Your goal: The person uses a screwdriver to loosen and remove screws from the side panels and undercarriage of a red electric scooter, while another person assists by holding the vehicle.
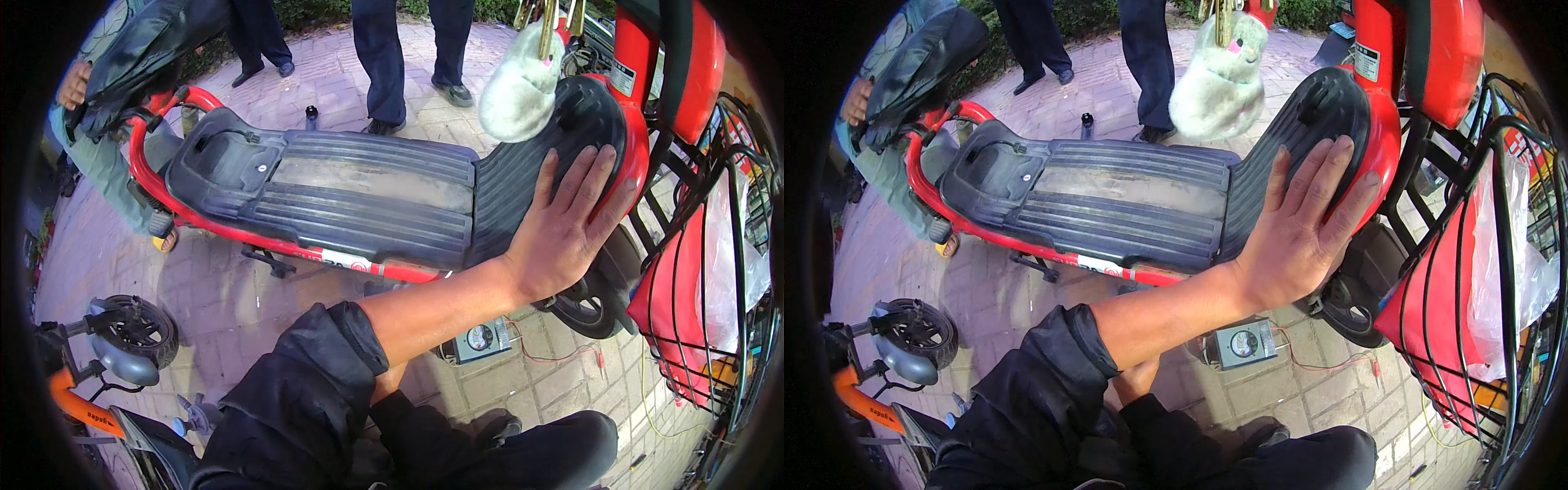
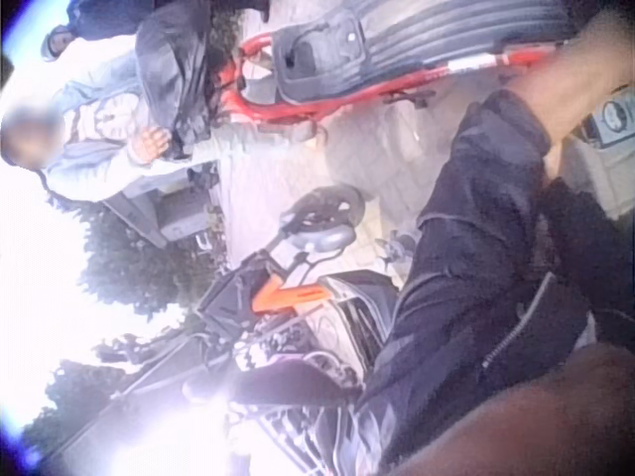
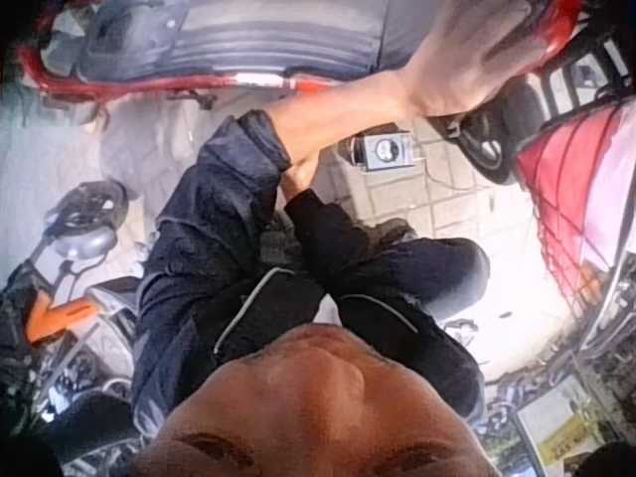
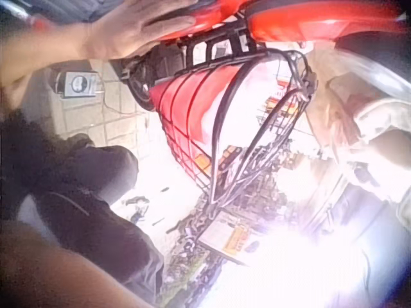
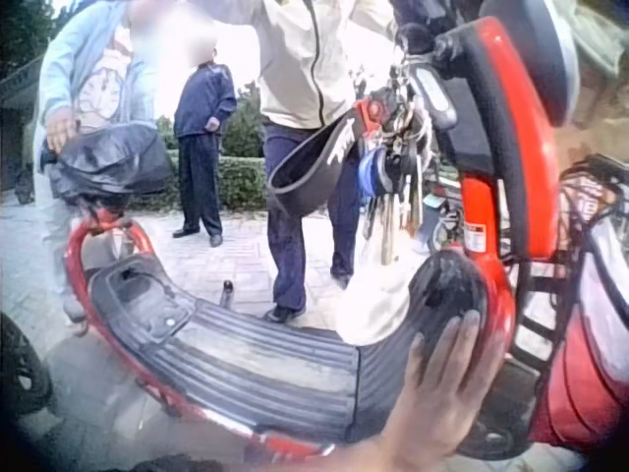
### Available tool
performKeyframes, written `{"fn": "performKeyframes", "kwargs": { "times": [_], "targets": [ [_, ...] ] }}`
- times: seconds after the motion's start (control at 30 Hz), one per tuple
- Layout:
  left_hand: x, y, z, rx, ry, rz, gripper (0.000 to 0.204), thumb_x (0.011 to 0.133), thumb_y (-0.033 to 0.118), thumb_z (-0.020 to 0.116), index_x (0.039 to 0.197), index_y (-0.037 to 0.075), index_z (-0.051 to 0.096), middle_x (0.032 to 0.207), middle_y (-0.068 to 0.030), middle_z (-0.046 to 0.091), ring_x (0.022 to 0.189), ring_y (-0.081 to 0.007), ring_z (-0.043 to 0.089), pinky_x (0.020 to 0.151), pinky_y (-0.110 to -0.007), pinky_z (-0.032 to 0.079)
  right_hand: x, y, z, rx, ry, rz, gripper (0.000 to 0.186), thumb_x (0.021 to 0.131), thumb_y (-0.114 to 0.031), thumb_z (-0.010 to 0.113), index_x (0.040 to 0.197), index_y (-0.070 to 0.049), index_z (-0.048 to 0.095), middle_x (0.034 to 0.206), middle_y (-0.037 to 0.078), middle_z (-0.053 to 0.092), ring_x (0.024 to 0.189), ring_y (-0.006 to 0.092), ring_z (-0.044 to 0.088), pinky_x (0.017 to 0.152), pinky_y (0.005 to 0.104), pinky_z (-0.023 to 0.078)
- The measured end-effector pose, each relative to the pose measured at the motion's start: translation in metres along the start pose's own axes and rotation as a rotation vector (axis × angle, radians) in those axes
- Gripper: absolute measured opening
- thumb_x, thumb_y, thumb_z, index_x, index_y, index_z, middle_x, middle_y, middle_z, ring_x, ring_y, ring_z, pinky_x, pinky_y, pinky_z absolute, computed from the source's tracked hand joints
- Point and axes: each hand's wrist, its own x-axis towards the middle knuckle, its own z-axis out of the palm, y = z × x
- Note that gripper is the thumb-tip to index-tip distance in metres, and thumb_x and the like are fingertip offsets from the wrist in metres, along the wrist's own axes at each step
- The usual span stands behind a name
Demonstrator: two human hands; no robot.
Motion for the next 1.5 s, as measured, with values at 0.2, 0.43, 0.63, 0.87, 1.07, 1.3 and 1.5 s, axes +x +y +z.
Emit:
{"fn": "performKeyframes", "kwargs": {
  "times": [0.2, 0.43, 0.63, 0.87, 1.07, 1.3, 1.5],
  "targets": [
    [0.005, -0.004, 0.003, 0.037, 0.000, -0.002, 0.059, 0.076, 0.011, 0.057, 0.132, 0.004, 0.039, 0.140, -0.0264, 0.025, 0.128, -0.0401, 0.030, 0.101, -0.063, 0.016, -0.006, 0.008, -0.005, -0.226, -0.029, -0.102, 0.050, 0.078, -0.020, 0.070, 0.118, 0.001, 0.049, 0.115, 0.012, 0.057, 0.105, 0.0193, 0.054, 0.087, 0.0320, 0.043],
    [-0.001, -0.014, 0.015, 0.028, -0.042, -0.031, 0.072, 0.078, 0.023, 0.062, 0.138, 0.002, 0.028, 0.143, -0.0272, 0.020, 0.133, -0.0395, 0.021, 0.104, -0.063, 0.007, -0.020, 0.017, -0.009, -0.247, -0.014, -0.128, 0.047, 0.080, -0.016, 0.067, 0.117, 0.003, 0.047, 0.112, 0.012, 0.057, 0.103, 0.0190, 0.054, 0.087, 0.0308, 0.042],
    [-0.018, -0.017, 0.008, 0.094, -0.110, -0.044, 0.070, 0.079, 0.024, 0.062, 0.136, 0.000, 0.030, 0.142, -0.0239, 0.024, 0.134, -0.0355, 0.023, 0.104, -0.063, 0.008, -0.033, 0.025, -0.016, -0.304, -0.007, -0.150, 0.044, 0.082, -0.014, 0.065, 0.116, 0.005, 0.046, 0.111, 0.012, 0.056, 0.102, 0.0187, 0.053, 0.087, 0.0298, 0.041],
    [-0.068, 0.002, -0.031, 0.049, -0.270, -0.038, 0.059, 0.077, 0.027, 0.063, 0.124, -0.003, 0.043, 0.131, -0.0203, 0.040, 0.128, -0.0326, 0.032, 0.105, -0.055, 0.019, -0.048, 0.040, -0.020, -0.335, 0.126, -0.177, 0.040, 0.084, -0.010, 0.062, 0.114, 0.007, 0.044, 0.105, 0.012, 0.056, 0.096, 0.0165, 0.053, 0.082, 0.0278, 0.043],
    [-0.090, 0.023, -0.061, -0.109, -0.361, -0.015, 0.057, 0.075, 0.028, 0.065, 0.119, -0.003, 0.046, 0.123, -0.0193, 0.046, 0.123, -0.0329, 0.038, 0.105, -0.051, 0.025, -0.064, 0.042, -0.003, -0.286, 0.167, -0.201, 0.036, 0.083, -0.011, 0.063, 0.109, 0.007, 0.047, 0.100, 0.010, 0.055, 0.086, 0.0147, 0.053, 0.071, 0.0262, 0.045],
    [-0.097, 0.036, -0.067, -0.193, -0.433, -0.014, 0.056, 0.075, 0.028, 0.065, 0.118, -0.003, 0.047, 0.121, -0.0182, 0.049, 0.120, -0.0330, 0.041, 0.105, -0.050, 0.026, -0.063, 0.067, -0.018, -0.388, 0.131, -0.302, 0.038, 0.081, -0.011, 0.065, 0.111, 0.006, 0.050, 0.110, 0.012, 0.058, 0.101, 0.0172, 0.054, 0.086, 0.0294, 0.042],
    [-0.109, 0.040, -0.070, -0.225, -0.473, -0.022, 0.056, 0.075, 0.027, 0.065, 0.119, -0.003, 0.047, 0.120, -0.0192, 0.050, 0.120, -0.0338, 0.041, 0.105, -0.049, 0.027, -0.072, 0.039, 0.000, -0.277, 0.160, -0.251, 0.041, 0.082, -0.018, 0.065, 0.111, 0.006, 0.048, 0.107, 0.013, 0.056, 0.097, 0.0174, 0.053, 0.084, 0.0290, 0.041]
  ]
}}
